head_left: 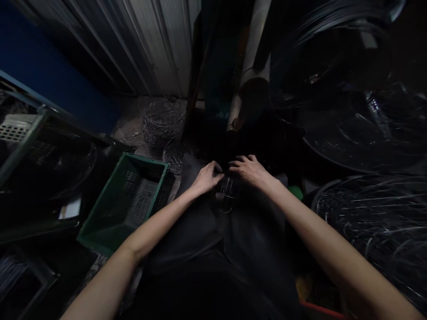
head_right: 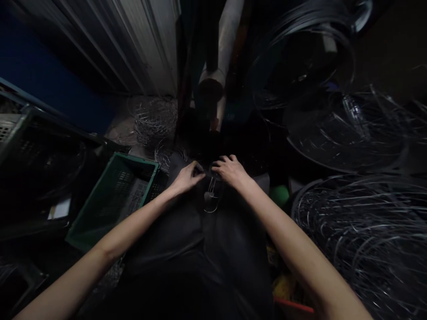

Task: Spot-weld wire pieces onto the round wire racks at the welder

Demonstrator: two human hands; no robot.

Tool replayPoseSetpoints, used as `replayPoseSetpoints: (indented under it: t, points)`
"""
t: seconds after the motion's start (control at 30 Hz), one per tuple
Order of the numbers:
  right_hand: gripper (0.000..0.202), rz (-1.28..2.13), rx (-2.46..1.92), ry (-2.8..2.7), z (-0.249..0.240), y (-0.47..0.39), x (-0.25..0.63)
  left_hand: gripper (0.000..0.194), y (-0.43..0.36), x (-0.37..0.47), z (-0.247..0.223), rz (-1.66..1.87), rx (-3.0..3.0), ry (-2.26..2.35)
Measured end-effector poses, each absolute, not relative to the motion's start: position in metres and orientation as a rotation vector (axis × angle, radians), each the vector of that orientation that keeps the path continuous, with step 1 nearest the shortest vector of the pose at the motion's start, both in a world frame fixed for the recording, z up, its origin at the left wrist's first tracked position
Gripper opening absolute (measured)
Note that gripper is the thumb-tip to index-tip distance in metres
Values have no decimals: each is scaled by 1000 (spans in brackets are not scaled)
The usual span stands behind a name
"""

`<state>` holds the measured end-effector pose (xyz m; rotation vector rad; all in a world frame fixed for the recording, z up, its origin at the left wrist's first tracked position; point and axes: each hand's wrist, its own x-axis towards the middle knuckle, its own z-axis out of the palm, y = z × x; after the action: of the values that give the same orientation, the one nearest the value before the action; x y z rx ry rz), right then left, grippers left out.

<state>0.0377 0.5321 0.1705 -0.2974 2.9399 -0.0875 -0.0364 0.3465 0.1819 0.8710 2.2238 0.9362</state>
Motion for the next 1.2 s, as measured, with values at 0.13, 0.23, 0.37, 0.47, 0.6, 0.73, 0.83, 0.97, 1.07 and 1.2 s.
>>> replayPoseSetpoints:
  t: [0.13, 0.23, 0.37, 0.47, 0.6, 0.73, 0.83, 0.97, 1.07, 1.2]
  points:
    - [32, -24, -296, 2920, 170, 537, 41, 60, 339, -17, 147, 927, 623, 1948]
    - [30, -33, -241, 2953, 172, 542, 47, 60, 344, 4, 124, 951, 532, 1750]
    - [34, -109, -75, 3080, 190, 557, 62, 36, 354, 12, 126, 957, 582, 1758]
    - [32, -165, 35, 3162, 209, 567, 80, 35, 360, 2, 148, 971, 650, 1776]
    - [26, -287, -125, 3213, 222, 564, 102, 37, 368, -15, 189, 929, 875, 1763]
    - [18, -185, -252, 3285, 230, 551, 107, 30, 375, -31, 229, 738, 1121, 1802]
    - [19, 47, -268, 3332, 235, 544, 103, 26, 378, -44, 253, 578, 1251, 1897]
    - [21, -7, -223, 3434, 231, 538, 93, 27, 378, -53, 272, 454, 1384, 2065]
    - [23, -203, -160, 3438, 220, 531, 85, 35, 374, -55, 278, 441, 1430, 2149]
    - [24, -315, 0, 3390, 211, 521, 76, 47, 369, -59, 279, 402, 1429, 2235]
